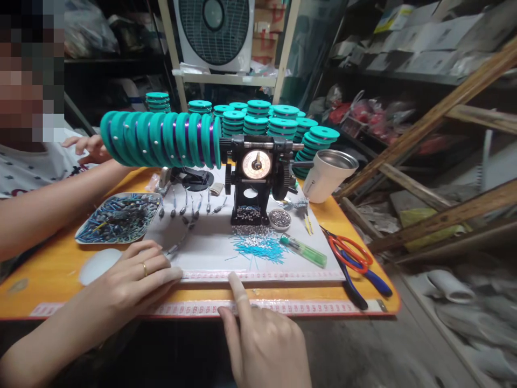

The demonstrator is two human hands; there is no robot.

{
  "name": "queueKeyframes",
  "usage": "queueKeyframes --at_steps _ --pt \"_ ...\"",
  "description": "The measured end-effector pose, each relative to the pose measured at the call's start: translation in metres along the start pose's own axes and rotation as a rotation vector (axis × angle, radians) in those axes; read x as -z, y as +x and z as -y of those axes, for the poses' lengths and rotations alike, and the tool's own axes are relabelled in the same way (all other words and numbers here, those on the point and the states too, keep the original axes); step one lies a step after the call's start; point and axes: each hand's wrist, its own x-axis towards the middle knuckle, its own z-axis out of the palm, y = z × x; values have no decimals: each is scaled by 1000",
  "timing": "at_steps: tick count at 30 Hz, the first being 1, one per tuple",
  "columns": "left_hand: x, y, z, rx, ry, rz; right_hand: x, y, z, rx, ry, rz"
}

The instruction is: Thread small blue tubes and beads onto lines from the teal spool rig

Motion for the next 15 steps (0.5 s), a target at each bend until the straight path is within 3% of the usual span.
queueKeyframes --at_steps 15 --pt "-2 -6 5 -32 -1 -26 -4 -6 1 -16 114 31"
